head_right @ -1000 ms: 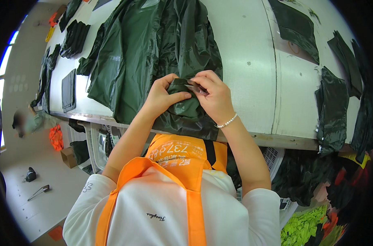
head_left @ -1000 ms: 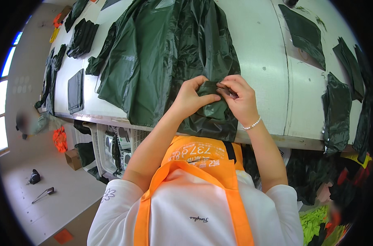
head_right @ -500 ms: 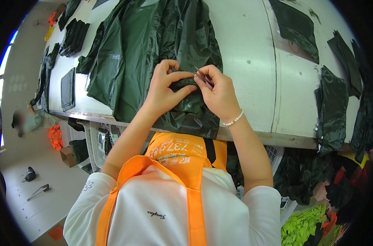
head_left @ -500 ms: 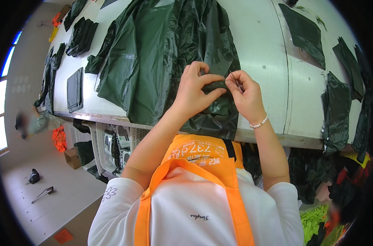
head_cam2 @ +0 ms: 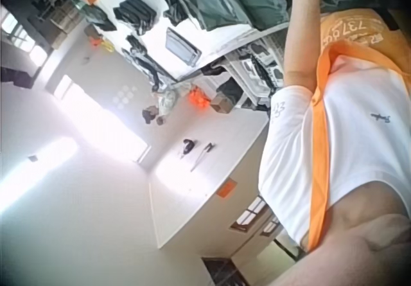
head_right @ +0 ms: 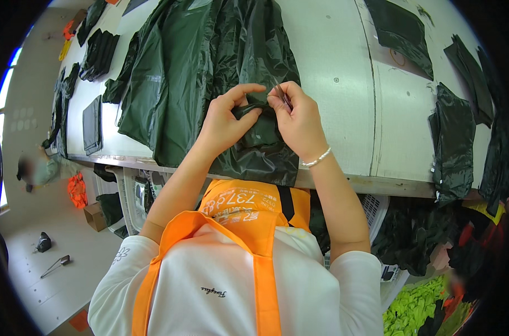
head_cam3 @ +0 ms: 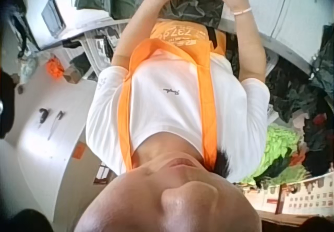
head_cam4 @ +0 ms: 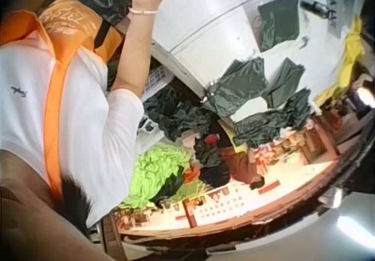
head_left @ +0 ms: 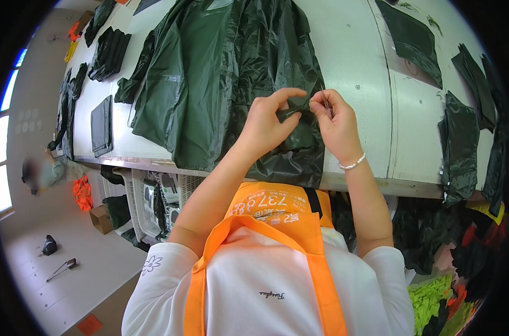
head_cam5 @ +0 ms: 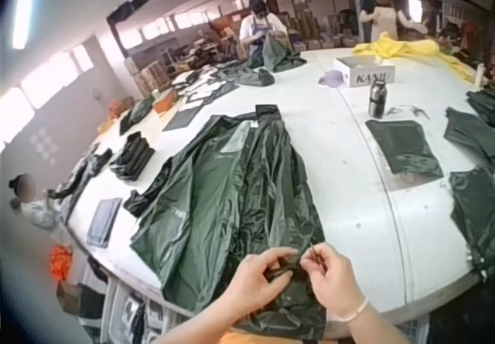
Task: The person folds a dark green jacket on a white table, smoothing and aligning the fabric before folding it into a compact rectangle. The person then places the folded jacket into a white plastic basket and retrieves another jacket to repeat the folding process.
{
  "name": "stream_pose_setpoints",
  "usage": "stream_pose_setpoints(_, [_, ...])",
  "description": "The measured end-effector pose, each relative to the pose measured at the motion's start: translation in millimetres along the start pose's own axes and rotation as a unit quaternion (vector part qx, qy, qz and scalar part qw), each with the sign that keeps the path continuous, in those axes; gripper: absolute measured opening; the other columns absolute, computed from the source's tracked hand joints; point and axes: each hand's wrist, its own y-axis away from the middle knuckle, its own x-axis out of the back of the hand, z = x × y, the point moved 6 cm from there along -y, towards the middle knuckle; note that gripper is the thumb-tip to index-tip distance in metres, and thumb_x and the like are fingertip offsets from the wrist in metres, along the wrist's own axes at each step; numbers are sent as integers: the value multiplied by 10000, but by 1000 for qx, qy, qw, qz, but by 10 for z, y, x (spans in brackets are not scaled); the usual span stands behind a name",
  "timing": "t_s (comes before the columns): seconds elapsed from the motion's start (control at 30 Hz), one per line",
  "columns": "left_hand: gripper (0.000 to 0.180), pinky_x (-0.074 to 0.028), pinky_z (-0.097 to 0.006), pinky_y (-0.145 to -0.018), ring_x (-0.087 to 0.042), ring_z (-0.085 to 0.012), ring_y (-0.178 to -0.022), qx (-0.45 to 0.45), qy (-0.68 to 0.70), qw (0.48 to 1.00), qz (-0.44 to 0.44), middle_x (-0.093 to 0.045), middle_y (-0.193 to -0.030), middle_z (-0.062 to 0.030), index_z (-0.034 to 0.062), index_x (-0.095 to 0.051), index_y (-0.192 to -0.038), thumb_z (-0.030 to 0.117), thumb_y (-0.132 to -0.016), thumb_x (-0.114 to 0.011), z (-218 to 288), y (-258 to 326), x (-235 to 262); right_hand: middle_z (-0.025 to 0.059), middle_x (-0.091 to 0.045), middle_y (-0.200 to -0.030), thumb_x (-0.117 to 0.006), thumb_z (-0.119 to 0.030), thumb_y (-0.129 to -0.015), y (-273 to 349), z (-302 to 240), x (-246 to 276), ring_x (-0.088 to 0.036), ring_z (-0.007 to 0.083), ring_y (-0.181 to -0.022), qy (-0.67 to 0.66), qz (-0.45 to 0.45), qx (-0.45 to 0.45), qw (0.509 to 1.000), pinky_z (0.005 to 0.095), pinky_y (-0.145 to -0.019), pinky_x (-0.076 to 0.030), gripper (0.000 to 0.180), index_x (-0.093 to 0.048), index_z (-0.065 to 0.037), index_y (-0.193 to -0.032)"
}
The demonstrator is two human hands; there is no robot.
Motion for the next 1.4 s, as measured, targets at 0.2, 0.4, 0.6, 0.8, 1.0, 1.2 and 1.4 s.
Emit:
stream_pose_setpoints(0.2, [200,-467,-230,-677,-582,-74,-706,72,63,995,-33,-674,-759,-63,-19,-681,-878,120,-737,-710,-123,15,-123,-19,-549,-722,-598,-61,-863,-31,-17,1,-483,43,-674,-73,-37,-29,996,194,-635,-421,74,-560,0,-845])
stream_pose_setpoints(0.4, [209,-465,-222,-684,-579,-73,-714,86,108,990,-28,-672,-763,-52,-31,-680,-869,125,-735,-720,-141,-13,-64,10,-542,-799,-578,-128,-894,-31,31,176,-486,58,-710,-139,-12,-99,985,201,-650,-423,132,-547,-12,-947])
stream_pose_setpoints(0.6, [211,-464,-218,-688,-577,-72,-721,96,135,986,-21,-668,-769,-40,-39,-678,-873,122,-742,-717,-70,-53,-36,42,-547,-835,-576,-156,-901,174,-49,285,-501,94,-720,27,-109,-48,992,224,-673,-440,185,-521,-2,-987])
stream_pose_setpoints(0.8, [202,-465,-217,-692,-575,-68,-729,90,132,987,-33,-668,-783,-42,-36,-677,-884,108,-747,-710,-81,-49,-55,55,-566,-827,-610,-100,-868,150,-113,229,-533,110,-742,26,-115,-18,993,235,-687,-459,151,-532,4,-946])
stream_pose_setpoints(1.0, [198,-464,-211,-689,-574,-64,-727,91,123,987,-39,-667,-784,-40,-33,-678,-886,105,-748,-708,-96,-45,-46,69,-559,-818,-621,-79,-849,115,-185,202,-559,139,-741,65,-113,26,991,249,-687,-470,148,-535,8,-932])
stream_pose_setpoints(1.2, [204,-465,-214,-688,-576,-66,-727,97,134,985,-45,-667,-783,-42,-34,-679,-883,112,-744,-711,-79,-43,-40,71,-547,-814,-628,-65,-837,102,-240,214,-557,142,-716,73,-114,47,990,241,-668,-465,131,-548,3,-916])
stream_pose_setpoints(1.4, [202,-465,-217,-695,-578,-69,-730,94,132,985,-53,-670,-785,-45,-32,-681,-880,109,-740,-712,-67,-43,-44,66,-548,-816,-632,-58,-832,95,-245,209,-556,134,-704,80,-130,47,987,236,-661,-465,133,-552,3,-921])
